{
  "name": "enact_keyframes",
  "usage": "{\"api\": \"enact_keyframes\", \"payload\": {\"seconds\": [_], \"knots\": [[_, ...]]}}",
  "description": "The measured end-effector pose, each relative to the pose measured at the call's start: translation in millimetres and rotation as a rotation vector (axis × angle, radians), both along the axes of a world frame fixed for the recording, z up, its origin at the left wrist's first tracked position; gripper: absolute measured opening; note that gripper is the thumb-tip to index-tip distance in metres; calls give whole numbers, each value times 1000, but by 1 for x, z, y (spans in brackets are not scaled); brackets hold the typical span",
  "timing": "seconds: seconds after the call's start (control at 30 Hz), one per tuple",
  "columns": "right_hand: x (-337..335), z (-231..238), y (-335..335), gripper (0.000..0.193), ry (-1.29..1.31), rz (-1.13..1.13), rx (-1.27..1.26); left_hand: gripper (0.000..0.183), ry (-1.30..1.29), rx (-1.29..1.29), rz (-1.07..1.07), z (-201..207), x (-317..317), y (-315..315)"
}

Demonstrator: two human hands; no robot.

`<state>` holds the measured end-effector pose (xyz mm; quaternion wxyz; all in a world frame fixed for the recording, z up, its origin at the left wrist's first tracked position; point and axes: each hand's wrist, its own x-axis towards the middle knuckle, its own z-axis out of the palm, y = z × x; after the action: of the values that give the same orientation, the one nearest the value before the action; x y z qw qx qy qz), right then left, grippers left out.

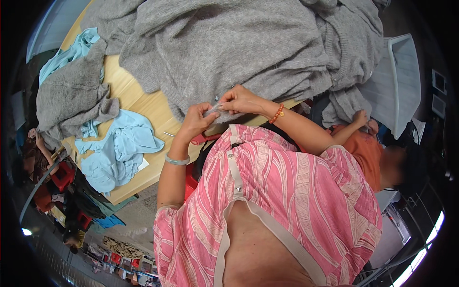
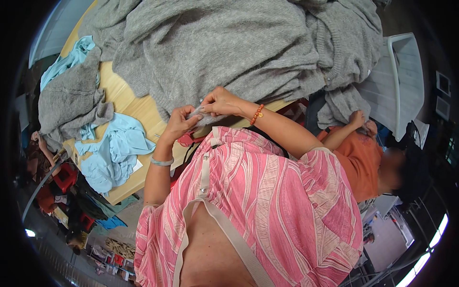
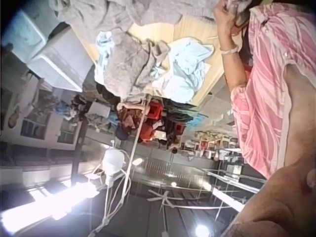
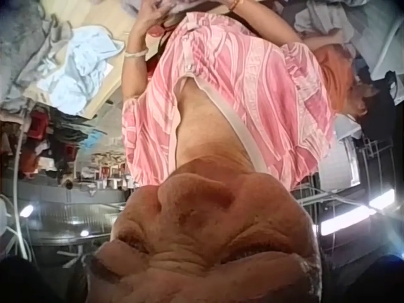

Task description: The recorder uses scissors to trim excess threads and prepare grey fabric on an industrial workbench.

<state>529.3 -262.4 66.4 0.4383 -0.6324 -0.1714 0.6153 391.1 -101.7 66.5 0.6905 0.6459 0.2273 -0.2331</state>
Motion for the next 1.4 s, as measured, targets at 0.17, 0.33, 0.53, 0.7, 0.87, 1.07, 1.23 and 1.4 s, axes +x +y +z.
{"api": "enact_keyframes", "payload": {"seconds": [0.17,0.33,0.53,0.7,0.87,1.07,1.23,1.4], "knots": [[-7,-2,2,17,-110,55,62,10,-59,270,-267,8,8,6],[-16,8,-1,18,-648,318,222,16,-108,537,-486,13,19,2],[-25,0,-8,20,-710,279,180,19,-113,463,125,-19,19,-11],[-31,-6,-6,17,-763,214,161,16,-398,820,37,-37,29,-26],[-26,-7,-5,13,-805,130,133,13,-104,586,18,-30,41,-21],[-22,-9,3,12,-828,167,164,12,-366,783,39,-45,33,-20],[-28,-11,-7,14,-840,60,281,11,-216,557,76,-47,24,-22],[-20,-1,-4,18,-859,160,205,9,-17,-89,299,-57,21,-16]]}}
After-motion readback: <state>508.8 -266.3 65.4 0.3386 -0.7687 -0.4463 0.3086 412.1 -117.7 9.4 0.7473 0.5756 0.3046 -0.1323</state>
